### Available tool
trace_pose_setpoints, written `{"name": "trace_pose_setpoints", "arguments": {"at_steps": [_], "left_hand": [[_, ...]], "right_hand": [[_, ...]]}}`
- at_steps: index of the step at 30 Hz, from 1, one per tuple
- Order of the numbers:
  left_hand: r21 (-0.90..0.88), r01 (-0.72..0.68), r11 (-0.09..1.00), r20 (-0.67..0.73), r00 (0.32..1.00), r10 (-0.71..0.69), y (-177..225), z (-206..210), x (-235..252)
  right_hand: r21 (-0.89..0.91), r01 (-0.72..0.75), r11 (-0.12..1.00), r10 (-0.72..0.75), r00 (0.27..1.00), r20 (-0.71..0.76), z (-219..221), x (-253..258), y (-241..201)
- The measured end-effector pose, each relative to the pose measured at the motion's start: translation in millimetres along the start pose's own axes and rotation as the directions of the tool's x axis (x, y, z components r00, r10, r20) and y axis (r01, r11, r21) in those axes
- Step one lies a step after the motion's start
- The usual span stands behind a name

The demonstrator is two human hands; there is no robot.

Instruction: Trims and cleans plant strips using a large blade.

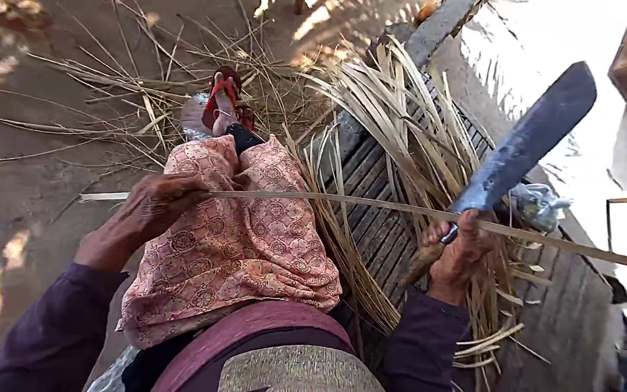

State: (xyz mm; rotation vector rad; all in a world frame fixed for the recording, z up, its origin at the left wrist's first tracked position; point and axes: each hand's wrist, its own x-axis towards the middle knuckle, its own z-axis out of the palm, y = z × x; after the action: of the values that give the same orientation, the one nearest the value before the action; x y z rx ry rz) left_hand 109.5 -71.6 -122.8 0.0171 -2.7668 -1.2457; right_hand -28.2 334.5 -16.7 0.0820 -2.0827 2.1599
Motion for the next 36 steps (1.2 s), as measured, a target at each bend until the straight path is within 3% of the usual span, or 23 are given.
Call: {"name": "trace_pose_setpoints", "arguments": {"at_steps": [2,3,6,12,17,21,24,26,28,32,36], "left_hand": [[0.044,-0.155,0.987,-0.057,0.986,0.157,-39,15,-4],[0.025,-0.165,0.986,-0.03,0.986,0.166,-37,17,0],[-0.021,-0.155,0.988,0.082,0.984,0.157,-1,27,19],[-0.293,-0.259,0.921,0.142,0.94,0.309,97,69,68],[-0.452,-0.153,0.879,0.233,0.931,0.281,108,75,77],[-0.438,-0.124,0.89,0.09,0.979,0.181,95,61,64],[-0.415,-0.079,0.906,-0.091,0.995,0.045,94,29,49],[-0.418,-0.03,0.908,-0.198,0.978,-0.059,100,5,38],[-0.451,0.063,0.891,-0.259,0.946,-0.197,105,-16,28],[-0.629,0.122,0.767,-0.229,0.915,-0.333,93,-41,7],[-0.884,0.201,0.422,0.028,0.924,-0.382,83,-44,-6]], "right_hand": [[-0.09,0.073,0.993,-0.065,0.994,0.087,-11,5,21],[-0.13,0.072,0.989,-0.06,0.994,0.096,-10,5,20],[-0.157,0.034,0.987,-0.017,0.994,0.112,1,-2,12],[-0.183,-0.034,0.983,0.068,0.98,0.187,24,-12,13],[-0.191,-0.035,0.981,0.083,0.965,0.25,42,-11,25],[-0.271,0.067,0.96,0.045,0.92,0.388,54,-9,33],[-0.348,0.074,0.935,0.126,0.846,0.518,67,-11,34],[-0.348,0.025,0.937,0.189,0.801,0.568,82,-15,41],[-0.308,-0.128,0.943,0.291,0.766,0.573,101,-20,45],[-0.082,-0.39,0.917,0.364,0.735,0.572,129,-32,43],[0.252,-0.27,0.929,0.056,0.778,0.625,136,-31,15]]}}
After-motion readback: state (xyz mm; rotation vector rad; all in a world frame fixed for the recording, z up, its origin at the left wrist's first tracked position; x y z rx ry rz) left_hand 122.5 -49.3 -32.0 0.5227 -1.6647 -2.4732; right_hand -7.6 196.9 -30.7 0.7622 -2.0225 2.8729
